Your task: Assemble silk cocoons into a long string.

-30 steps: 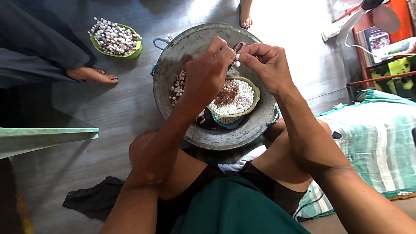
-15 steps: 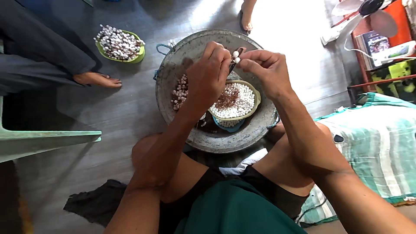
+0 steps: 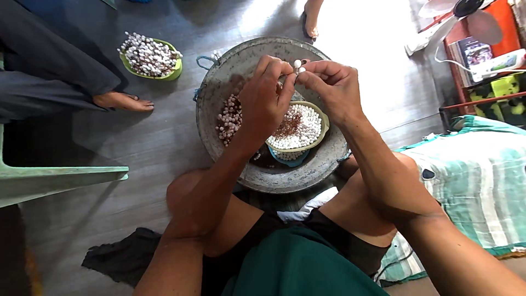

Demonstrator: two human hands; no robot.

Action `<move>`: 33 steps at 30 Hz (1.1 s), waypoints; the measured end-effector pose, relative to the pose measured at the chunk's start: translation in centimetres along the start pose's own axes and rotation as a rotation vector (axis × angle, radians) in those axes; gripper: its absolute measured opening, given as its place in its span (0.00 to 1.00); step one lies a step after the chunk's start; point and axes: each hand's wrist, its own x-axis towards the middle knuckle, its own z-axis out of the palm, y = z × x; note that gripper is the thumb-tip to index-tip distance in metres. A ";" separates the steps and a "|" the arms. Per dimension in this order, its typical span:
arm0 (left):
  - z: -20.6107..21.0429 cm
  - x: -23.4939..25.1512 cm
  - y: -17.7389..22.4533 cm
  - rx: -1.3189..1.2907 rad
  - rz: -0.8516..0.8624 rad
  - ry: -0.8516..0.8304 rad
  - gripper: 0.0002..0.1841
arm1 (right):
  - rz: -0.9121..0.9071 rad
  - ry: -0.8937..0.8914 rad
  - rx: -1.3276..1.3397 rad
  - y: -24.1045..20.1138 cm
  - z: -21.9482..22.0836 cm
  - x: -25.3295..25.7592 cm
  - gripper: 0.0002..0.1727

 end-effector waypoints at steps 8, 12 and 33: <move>0.5 -0.1 0.1 -0.086 -0.013 0.061 0.07 | 0.009 0.037 0.037 -0.1 0.4 -0.2 0.10; 0.8 -0.1 0.1 -0.132 -0.015 0.091 0.07 | -0.015 0.046 0.080 0.0 0.7 -0.2 0.09; -4.5 0.5 1.8 -0.584 -0.184 -0.084 0.08 | -0.100 -0.071 -0.206 -8.3 -1.3 -0.3 0.10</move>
